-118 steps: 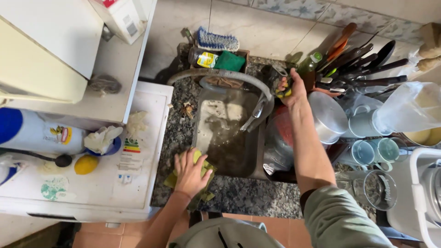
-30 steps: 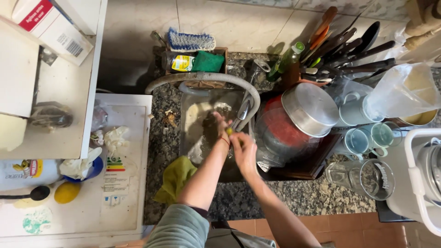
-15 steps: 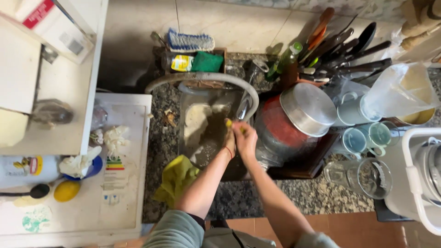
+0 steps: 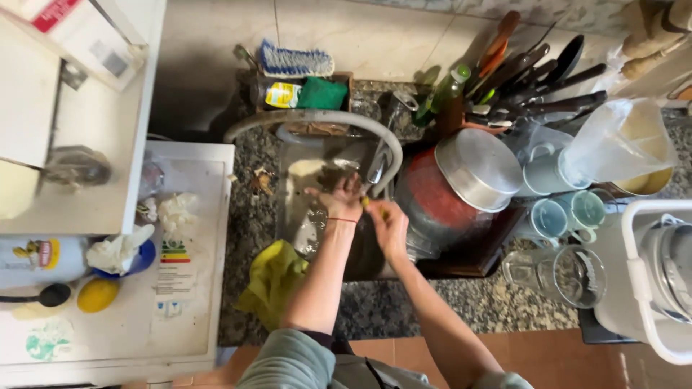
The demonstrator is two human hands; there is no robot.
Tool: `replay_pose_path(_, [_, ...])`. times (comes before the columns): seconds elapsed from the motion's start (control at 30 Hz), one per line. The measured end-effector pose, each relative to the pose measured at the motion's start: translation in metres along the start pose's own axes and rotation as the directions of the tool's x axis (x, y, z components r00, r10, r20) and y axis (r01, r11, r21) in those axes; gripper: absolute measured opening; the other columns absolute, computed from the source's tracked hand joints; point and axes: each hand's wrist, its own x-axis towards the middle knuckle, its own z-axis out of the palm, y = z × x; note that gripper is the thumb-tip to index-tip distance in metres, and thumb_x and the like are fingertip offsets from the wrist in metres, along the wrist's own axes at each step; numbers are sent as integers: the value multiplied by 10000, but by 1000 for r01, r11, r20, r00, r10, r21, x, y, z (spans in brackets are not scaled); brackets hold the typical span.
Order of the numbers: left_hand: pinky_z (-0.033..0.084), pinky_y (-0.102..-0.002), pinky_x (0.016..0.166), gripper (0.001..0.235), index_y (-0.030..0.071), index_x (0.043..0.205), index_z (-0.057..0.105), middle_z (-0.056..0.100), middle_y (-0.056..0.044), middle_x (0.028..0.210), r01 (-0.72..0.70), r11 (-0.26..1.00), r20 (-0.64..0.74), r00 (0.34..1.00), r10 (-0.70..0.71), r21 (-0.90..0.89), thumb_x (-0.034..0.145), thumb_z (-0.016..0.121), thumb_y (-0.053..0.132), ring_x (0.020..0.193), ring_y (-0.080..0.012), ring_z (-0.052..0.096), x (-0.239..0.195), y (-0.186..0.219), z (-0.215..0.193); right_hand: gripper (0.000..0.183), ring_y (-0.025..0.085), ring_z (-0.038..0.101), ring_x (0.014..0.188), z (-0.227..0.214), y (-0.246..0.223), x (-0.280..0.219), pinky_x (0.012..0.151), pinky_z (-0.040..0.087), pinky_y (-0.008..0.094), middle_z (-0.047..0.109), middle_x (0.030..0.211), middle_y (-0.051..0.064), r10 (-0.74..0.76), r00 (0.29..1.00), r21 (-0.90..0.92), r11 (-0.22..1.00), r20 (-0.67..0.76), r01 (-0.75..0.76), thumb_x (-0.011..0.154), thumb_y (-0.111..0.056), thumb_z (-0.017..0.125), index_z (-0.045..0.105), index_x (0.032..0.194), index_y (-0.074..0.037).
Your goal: Washing and scrubbing pots, pans, and lids in a kitchen sink, then cleaning the sink and removing waste from the drain.
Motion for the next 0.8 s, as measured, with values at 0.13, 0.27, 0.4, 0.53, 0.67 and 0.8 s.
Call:
replay_pose_path(0.13, [520,-422,786,1175,28,1139,631,695,-195,1065,-44,995,59,997,49,-94,724,143,1012,862,-283,596,-13,3,22,151,174,645,716,1,-31,1,683,514,313,734,876,125,120,993,19,993,-17,-120,938,-175,745,742,1007,-40])
replay_pose_path(0.27, [500,-437,901,1239,-34,1209,582,619,-197,1150,-70,973,265,955,129,-221,771,175,1051,972,-309,594,31,-5,-25,153,195,595,683,2,-40,-6,631,483,342,706,802,159,142,990,-28,989,17,-142,920,-161,754,760,996,-29])
replay_pose_path(0.4, [390,-441,1028,1300,-35,1429,455,580,-218,1382,-111,992,509,851,125,-57,775,127,1040,1178,-318,554,-4,-17,-21,140,181,629,721,-1,-31,12,677,517,316,754,859,120,182,983,114,977,-23,-178,950,-169,733,728,1019,-47])
replay_pose_path(0.53, [234,-402,1219,1362,9,1592,304,416,-154,1582,-149,964,347,935,66,219,688,50,994,1445,-258,392,-50,-2,-6,96,231,634,736,-4,-32,-14,624,501,372,720,904,140,1,1000,-85,996,24,1,885,-113,727,780,957,-78])
replay_pose_path(0.67, [92,-385,1269,1399,-36,1619,224,269,-185,1690,-153,932,527,849,-46,328,710,27,1009,1569,-272,232,-59,-10,-16,103,321,647,747,4,-21,12,689,518,422,689,879,165,33,999,-139,990,33,-28,890,-125,747,765,982,-82])
replay_pose_path(0.8, [73,-362,1271,1367,-11,1614,248,282,-135,1698,-59,895,511,837,-197,441,712,28,992,1573,-241,231,-90,-18,-10,80,406,663,856,13,-1,42,744,506,493,682,931,200,29,996,-256,965,-86,-50,950,-136,746,734,995,-71])
